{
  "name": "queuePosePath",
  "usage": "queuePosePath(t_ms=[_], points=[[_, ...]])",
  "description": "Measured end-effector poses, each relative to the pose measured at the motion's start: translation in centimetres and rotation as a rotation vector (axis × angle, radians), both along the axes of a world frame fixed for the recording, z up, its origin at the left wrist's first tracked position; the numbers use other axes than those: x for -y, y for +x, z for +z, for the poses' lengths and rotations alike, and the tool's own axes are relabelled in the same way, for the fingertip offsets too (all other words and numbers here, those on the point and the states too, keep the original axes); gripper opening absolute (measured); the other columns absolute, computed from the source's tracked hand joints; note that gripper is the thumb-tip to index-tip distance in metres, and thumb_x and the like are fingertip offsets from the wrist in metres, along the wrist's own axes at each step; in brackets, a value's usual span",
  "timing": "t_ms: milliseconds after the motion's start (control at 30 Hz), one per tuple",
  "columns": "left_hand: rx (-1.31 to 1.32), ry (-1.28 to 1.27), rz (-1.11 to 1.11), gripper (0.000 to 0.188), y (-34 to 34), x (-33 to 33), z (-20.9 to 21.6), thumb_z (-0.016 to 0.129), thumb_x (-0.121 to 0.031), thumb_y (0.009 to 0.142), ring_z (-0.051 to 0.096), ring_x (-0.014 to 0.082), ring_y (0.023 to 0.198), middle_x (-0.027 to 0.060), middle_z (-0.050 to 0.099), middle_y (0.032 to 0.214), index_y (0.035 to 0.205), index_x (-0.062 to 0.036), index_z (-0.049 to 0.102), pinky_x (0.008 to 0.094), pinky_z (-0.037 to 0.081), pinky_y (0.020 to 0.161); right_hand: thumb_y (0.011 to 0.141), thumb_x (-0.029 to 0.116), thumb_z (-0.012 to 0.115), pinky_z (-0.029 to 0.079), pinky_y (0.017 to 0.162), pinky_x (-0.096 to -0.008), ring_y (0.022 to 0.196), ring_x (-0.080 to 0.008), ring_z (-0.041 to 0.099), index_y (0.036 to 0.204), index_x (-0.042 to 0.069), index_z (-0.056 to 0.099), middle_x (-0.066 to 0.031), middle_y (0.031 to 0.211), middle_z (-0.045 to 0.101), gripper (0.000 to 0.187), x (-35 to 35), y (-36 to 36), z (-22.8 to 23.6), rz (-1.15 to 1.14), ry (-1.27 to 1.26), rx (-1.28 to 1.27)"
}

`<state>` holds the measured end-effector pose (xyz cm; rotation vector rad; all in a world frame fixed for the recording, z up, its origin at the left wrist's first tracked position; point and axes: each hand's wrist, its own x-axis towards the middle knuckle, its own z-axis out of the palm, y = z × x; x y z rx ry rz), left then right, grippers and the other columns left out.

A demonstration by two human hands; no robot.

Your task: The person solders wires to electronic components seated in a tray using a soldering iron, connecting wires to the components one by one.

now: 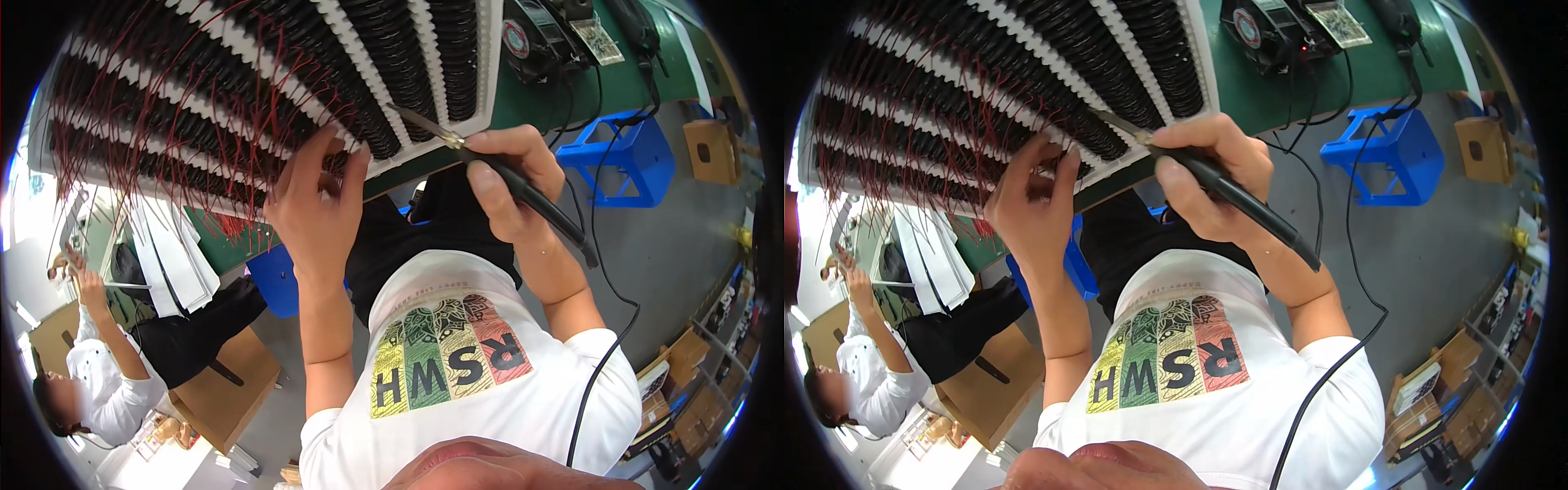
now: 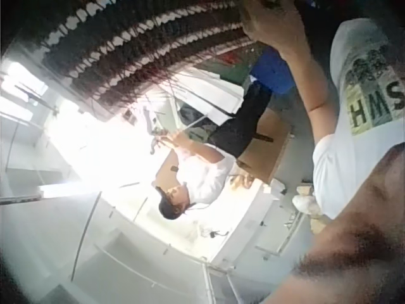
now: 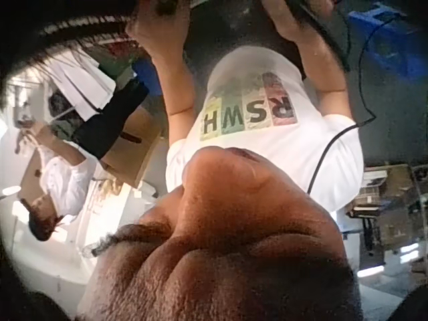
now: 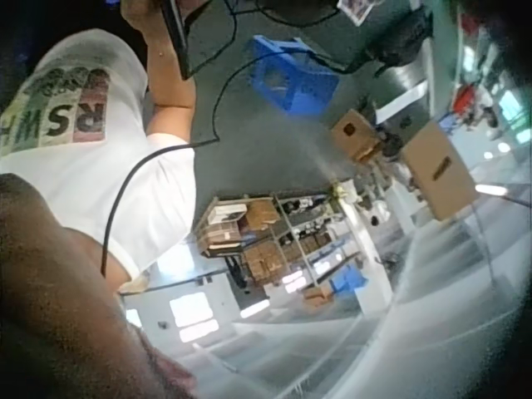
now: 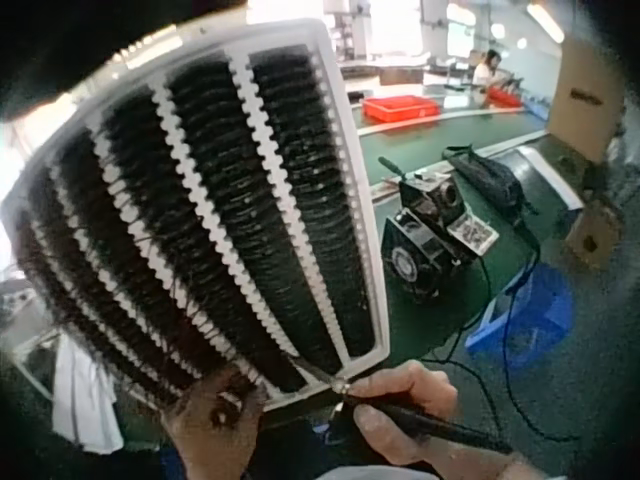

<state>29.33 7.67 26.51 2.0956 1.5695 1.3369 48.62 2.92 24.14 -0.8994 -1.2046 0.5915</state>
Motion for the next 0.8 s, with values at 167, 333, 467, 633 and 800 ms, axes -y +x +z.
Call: queuePosePath(t_ms=[167, 333, 467, 633, 800], points=[[0.180, 0.243, 0.341, 0.018, -7.3, 1.5, -3.6, 0.073, -0.016, 0.088, 0.052, 0.0127, 0.057, 0.0043, 0.070, 0.080, 0.099, -0.0025, 0.072, 0.0252, 0.044, 0.056, 0.087, 0.007, 0.055, 0.035, 0.056, -0.0200, 0.057, -0.0075, 0.042, 0.107, 0.000, 0.060, -0.0056, 0.082, 0.059, 0.022, 1.8, 2.4, -0.8, -0.149, 0.047, 0.124], [0.072, -0.012, 0.623, 0.025, -16.3, -2.1, -8.1, 0.072, -0.021, 0.091, 0.057, 0.0167, 0.063, 0.0087, 0.070, 0.082, 0.101, 0.0009, 0.072, 0.0271, 0.046, 0.060, 0.088, 0.009, 0.054, 0.036, 0.056, -0.0205, 0.056, -0.0084, 0.042, 0.110, 0.001, 0.059, -0.0063, 0.082, 0.058, 0.025, 1.6, 2.6, -1.5, -0.181, 0.069, -0.062], [-0.115, -0.151, 0.566, 0.026, -19.1, -4.1, -11.4, 0.075, -0.025, 0.088, 0.058, 0.0181, 0.062, 0.0078, 0.069, 0.081, 0.100, -0.0010, 0.074, 0.0297, 0.047, 0.059, 0.087, 0.010, 0.055, 0.036, 0.055, -0.0205, 0.056, -0.0086, 0.042, 0.111, 0.001, 0.057, -0.0064, 0.081, 0.057, 0.026, 1.1, 2.9, -1.5, -0.162, 0.076, -0.054], [-0.077, -0.229, 0.572, 0.031, -19.8, -4.9, -11.6, 0.080, -0.032, 0.084, 0.056, 0.0178, 0.058, 0.0059, 0.068, 0.078, 0.092, -0.0030, 0.077, 0.0329, 0.046, 0.055, 0.088, 0.011, 0.055, 0.036, 0.053, -0.0204, 0.055, -0.0086, 0.041, 0.112, 0.001, 0.056, -0.0063, 0.080, 0.057, 0.026, 1.0, 3.4, -2.0, -0.188, 0.100, 0.060], [-0.080, -0.185, 0.629, 0.023, -20.2, -4.2, -11.0, 0.083, -0.026, 0.081, 0.055, 0.0153, 0.058, 0.0055, 0.068, 0.078, 0.088, -0.0043, 0.079, 0.0300, 0.045, 0.055, 0.088, 0.008, 0.058, 0.036, 0.056, -0.0202, 0.059, -0.0091, 0.042, 0.112, 0.002, 0.057, -0.0073, 0.088, 0.060, 0.025, 1.2, 3.4, -2.3, -0.146, 0.128, 0.089]])
